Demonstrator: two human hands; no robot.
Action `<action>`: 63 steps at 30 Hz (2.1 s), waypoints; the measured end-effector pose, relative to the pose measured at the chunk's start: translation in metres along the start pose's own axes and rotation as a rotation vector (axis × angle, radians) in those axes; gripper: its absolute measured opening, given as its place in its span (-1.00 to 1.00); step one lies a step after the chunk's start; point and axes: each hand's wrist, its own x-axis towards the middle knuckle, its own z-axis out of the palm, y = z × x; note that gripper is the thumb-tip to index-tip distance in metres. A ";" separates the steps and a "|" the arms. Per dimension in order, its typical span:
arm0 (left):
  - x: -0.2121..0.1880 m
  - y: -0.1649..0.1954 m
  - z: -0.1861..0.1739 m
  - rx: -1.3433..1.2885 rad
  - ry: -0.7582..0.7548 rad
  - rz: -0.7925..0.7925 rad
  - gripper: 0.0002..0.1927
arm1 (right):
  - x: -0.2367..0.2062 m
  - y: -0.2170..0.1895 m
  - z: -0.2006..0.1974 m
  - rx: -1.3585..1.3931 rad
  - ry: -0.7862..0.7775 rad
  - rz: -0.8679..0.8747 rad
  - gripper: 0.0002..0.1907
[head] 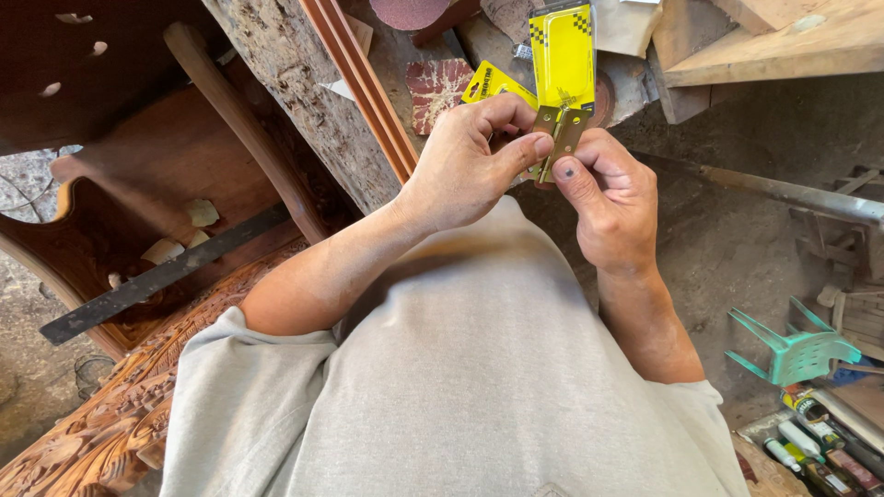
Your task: The person unwraps a paper package of brass hinges on a workbench, opens and handles the hinge pairs, then carries them across the workshop to a wooden door panel. They hold a hinge against the panel edge and mark its screw-hole positions with a pencil.
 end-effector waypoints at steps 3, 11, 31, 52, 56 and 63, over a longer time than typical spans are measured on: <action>0.001 0.000 -0.002 0.024 -0.015 -0.040 -0.83 | -0.002 0.002 -0.001 -0.002 0.014 -0.006 -0.85; 0.000 0.001 -0.004 0.066 -0.038 -0.046 -0.81 | -0.004 0.007 -0.001 0.027 0.039 -0.012 -0.87; 0.004 0.011 -0.003 -0.411 -0.115 -0.147 -0.80 | 0.000 -0.014 -0.001 0.188 -0.051 0.063 -0.79; 0.007 0.014 -0.002 -0.642 -0.188 -0.247 -0.80 | -0.006 -0.026 -0.009 0.448 -0.048 0.220 -0.68; 0.009 0.010 -0.001 -0.661 -0.194 -0.268 -0.80 | -0.007 -0.024 -0.009 0.427 -0.033 0.204 -0.68; 0.011 0.006 -0.001 -0.652 -0.189 -0.258 -0.80 | -0.005 -0.024 -0.006 0.354 -0.026 0.167 -0.68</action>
